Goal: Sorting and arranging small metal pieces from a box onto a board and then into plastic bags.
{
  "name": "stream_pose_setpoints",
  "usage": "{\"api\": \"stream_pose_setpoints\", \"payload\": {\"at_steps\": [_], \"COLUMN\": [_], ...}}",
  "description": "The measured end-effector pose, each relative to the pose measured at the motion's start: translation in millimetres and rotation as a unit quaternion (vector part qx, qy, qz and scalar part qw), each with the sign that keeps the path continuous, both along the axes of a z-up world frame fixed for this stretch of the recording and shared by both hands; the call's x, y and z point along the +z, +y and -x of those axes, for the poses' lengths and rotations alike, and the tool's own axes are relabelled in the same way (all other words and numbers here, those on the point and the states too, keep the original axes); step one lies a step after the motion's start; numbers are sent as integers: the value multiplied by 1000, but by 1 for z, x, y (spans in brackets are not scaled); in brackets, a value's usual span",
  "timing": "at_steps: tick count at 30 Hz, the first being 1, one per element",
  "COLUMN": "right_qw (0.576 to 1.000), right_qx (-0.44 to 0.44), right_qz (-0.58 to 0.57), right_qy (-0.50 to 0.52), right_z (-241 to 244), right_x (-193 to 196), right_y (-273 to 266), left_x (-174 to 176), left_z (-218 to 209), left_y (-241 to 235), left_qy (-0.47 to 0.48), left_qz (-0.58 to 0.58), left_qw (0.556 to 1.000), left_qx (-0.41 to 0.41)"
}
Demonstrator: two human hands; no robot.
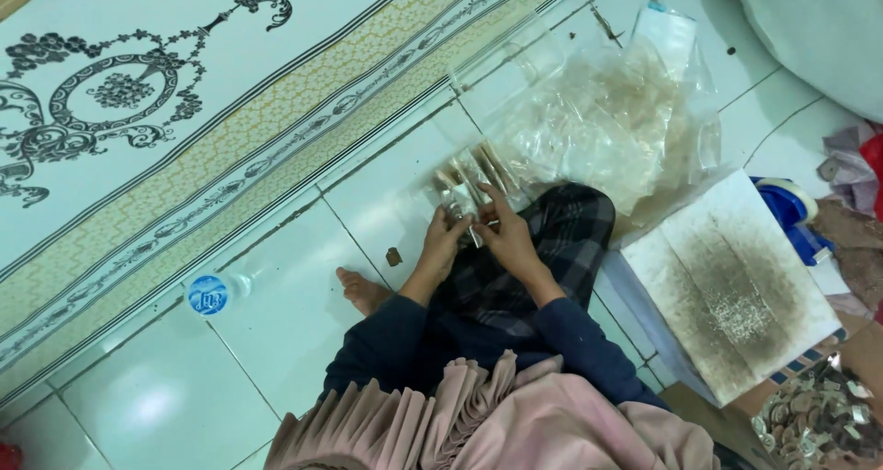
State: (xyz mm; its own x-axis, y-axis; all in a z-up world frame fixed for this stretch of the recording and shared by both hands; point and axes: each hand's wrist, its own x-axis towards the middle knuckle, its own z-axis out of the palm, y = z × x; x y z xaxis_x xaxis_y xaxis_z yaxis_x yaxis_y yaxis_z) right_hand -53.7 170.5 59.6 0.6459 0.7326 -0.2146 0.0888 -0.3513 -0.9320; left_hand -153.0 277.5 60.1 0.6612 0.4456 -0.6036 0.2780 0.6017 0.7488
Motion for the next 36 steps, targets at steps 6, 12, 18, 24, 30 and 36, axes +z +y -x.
{"api": "stream_pose_setpoints", "payload": {"at_steps": [6, 12, 18, 24, 30, 36], "right_qw": [994, 991, 991, 986, 986, 958], "right_qx": [75, 81, 74, 56, -41, -224], "right_qz": [18, 29, 12, 18, -74, -114], "right_qy": [-78, -104, -109, -156, -145, -141], "right_z": [1, -11, -8, -7, -16, -46], "right_x": [-13, -36, -32, -23, -9, 12], "right_y": [29, 40, 42, 27, -10, -112], "left_x": [-29, -24, -22, -10, -112, -148], "left_z": [7, 6, 5, -2, -19, -24], "left_y": [13, 16, 11, 0, -4, -17], "left_qy": [-10, -1, 8, 30, 121, 88], "left_qz": [-84, -89, -136, -157, -346, -554], "left_qw": [994, 994, 990, 987, 923, 828], "left_qx": [66, 56, 48, -9, -115, 4]}}
